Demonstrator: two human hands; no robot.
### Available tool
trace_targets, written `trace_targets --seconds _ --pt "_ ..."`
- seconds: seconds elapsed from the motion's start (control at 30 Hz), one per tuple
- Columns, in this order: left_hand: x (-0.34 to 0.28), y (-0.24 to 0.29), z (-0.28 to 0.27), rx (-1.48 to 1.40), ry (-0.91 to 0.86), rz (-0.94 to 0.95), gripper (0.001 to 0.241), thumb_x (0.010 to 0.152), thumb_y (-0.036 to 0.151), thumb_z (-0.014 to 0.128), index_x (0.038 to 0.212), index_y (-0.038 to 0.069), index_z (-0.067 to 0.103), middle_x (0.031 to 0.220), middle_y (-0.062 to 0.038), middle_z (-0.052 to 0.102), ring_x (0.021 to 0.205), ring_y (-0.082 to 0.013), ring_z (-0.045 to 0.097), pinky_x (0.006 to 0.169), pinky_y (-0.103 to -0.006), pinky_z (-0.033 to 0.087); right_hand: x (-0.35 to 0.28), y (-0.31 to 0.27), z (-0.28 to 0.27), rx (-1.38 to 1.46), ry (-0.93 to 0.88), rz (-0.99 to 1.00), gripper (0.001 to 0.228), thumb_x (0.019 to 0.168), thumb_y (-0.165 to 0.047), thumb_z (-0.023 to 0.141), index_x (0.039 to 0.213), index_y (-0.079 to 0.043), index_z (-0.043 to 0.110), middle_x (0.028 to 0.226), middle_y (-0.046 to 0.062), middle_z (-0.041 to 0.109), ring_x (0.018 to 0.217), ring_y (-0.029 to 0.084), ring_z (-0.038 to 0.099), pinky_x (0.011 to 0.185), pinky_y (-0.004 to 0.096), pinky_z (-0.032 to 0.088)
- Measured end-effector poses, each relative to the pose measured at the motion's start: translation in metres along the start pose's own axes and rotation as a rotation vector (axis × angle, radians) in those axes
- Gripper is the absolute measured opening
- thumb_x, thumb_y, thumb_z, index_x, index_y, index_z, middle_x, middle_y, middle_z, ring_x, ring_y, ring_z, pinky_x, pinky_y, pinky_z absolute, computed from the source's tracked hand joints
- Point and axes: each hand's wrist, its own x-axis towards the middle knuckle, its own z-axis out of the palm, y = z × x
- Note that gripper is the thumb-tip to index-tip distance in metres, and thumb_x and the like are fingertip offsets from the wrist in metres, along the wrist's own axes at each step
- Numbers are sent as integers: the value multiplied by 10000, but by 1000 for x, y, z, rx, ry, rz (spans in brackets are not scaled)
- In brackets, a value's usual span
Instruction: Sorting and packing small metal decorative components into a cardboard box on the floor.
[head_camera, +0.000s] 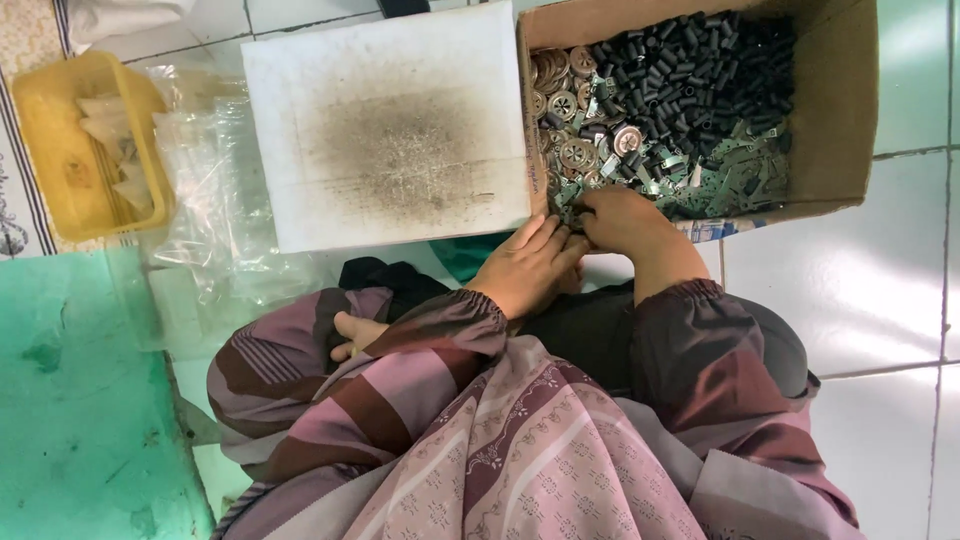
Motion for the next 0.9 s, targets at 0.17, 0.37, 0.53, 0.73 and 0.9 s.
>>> trace_targets --seconds 0.17,0.37,0.53,0.73,0.9 --pt "-3 -4 15 -65 -40 -14 340 1071 294 520 1373 146 563 1308 -155 622 1407 -341 487 1292 -478 233 15 11 -3 23 -36 59 571 993 -321 477 1551 -201 487 1506 165 512 1429 365 457 1114 557 451" --pt "-2 -4 9 -54 -69 -25 332 1099 307 476 1394 175 547 1305 -117 615 1415 -309 474 1296 -465 220 4 9 -31 191 17 80 632 1001 -291 485 1618 -194 386 1514 168 429 1431 393 414 1102 573 452" --pt "-8 -5 10 -56 -130 -17 366 1104 327 472 1436 178 518 1350 -122 587 1452 -308 434 1307 -454 175 -31 7 -58 319 29 41 511 1033 -231 477 1537 -151 510 1384 198 603 1334 415 532 1101 567 445" --pt "-6 -5 12 -56 -341 -12 509 1022 146 483 1528 91 464 1557 -194 501 1509 -375 400 1330 -482 118 -88 68 -89 217 462 -99 407 1040 -75 469 1389 49 637 1363 246 638 1249 399 573 1022 508 437" --pt "28 8 -22 43 101 23 156 958 34 577 1054 80 691 1073 -142 693 1062 -338 628 1078 -428 403 -87 82 -95 278 314 214 461 1028 -140 398 1411 6 608 1406 247 591 1294 426 519 1025 564 424"
